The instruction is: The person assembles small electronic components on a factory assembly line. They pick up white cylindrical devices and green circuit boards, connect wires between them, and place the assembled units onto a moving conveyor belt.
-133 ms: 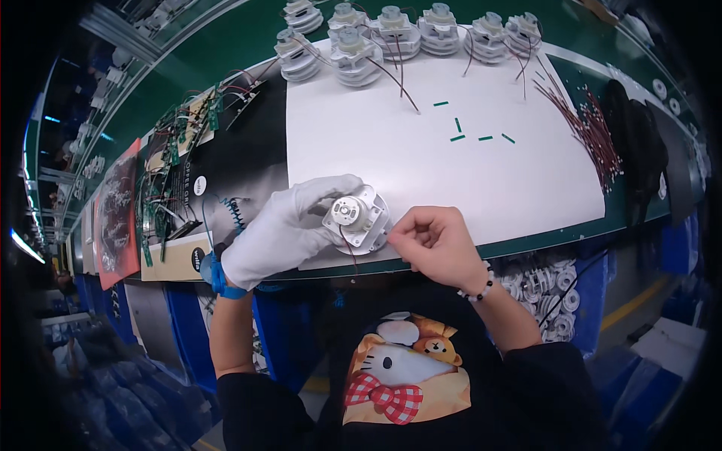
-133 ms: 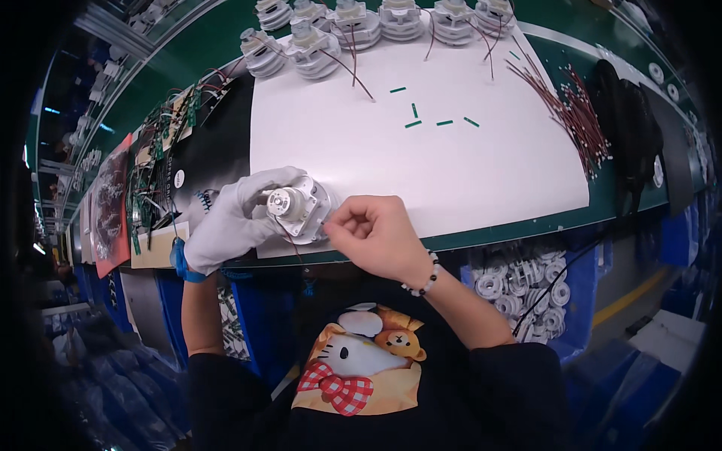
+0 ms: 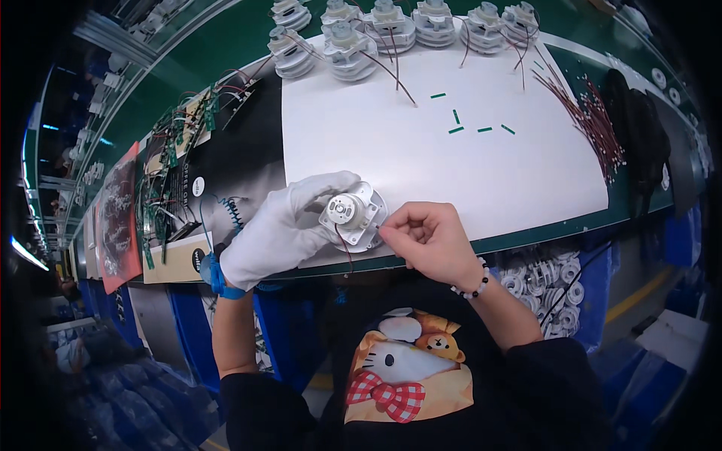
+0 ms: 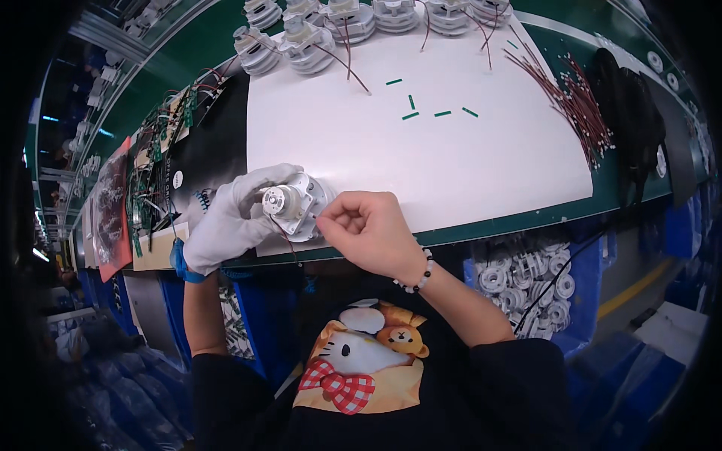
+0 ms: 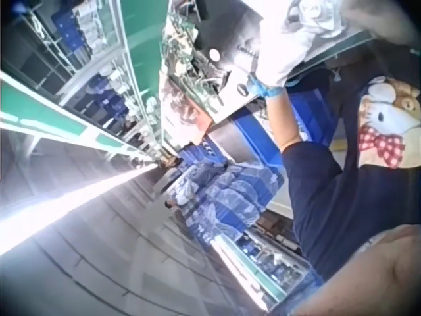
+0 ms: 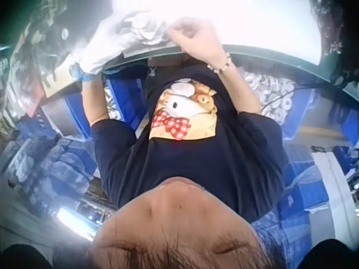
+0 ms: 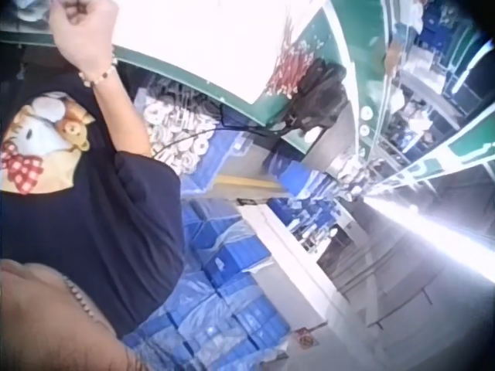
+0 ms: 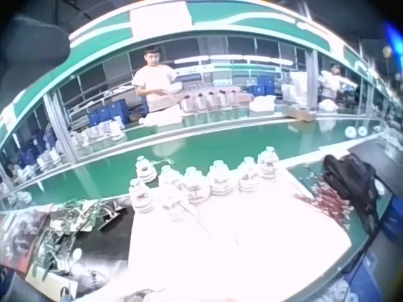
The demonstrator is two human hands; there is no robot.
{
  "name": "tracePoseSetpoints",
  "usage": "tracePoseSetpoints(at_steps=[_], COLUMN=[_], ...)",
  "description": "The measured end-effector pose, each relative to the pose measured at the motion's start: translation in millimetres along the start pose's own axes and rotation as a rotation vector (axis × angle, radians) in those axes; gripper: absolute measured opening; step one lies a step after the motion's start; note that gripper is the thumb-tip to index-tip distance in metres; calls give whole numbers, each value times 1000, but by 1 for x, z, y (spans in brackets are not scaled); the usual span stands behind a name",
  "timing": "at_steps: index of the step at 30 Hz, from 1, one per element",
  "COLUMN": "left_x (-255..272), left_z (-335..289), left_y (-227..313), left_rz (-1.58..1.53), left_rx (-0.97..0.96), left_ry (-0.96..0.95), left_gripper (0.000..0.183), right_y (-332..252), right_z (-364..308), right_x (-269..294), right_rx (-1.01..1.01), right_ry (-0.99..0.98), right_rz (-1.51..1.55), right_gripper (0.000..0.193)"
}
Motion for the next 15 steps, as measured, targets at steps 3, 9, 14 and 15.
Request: tracePoseSetpoints(at_steps=[3, 9, 14, 15], left_x=[0, 4, -7, -3], left_z=[-1, -9, -32, -36], left_y=[7, 37, 68, 80], left_rz=[55, 537, 1059, 1053], left_rx=[-32, -400, -430, -473], left_ry=[7, 320, 502, 537], left_gripper=[50, 46, 42, 42], right_y=[-4, -20, -41, -49], right_z=[-1, -5, -17, -20], right_x=[0, 17, 45, 52], right_rx=[25, 158, 248, 320], right_ry=[3, 58, 185, 235], right_rz=[19, 106, 153, 135], right_gripper=[9, 4, 6, 6])
Point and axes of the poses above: each hand's wrist, its own z-axis towards the middle knuckle, its own x-axis out of the back of the hand, y = z × x, the point moved 10 cm from there along z, towards the middle knuckle, and after that the axes turned 15 degrees about y, right-handed, at the moved point
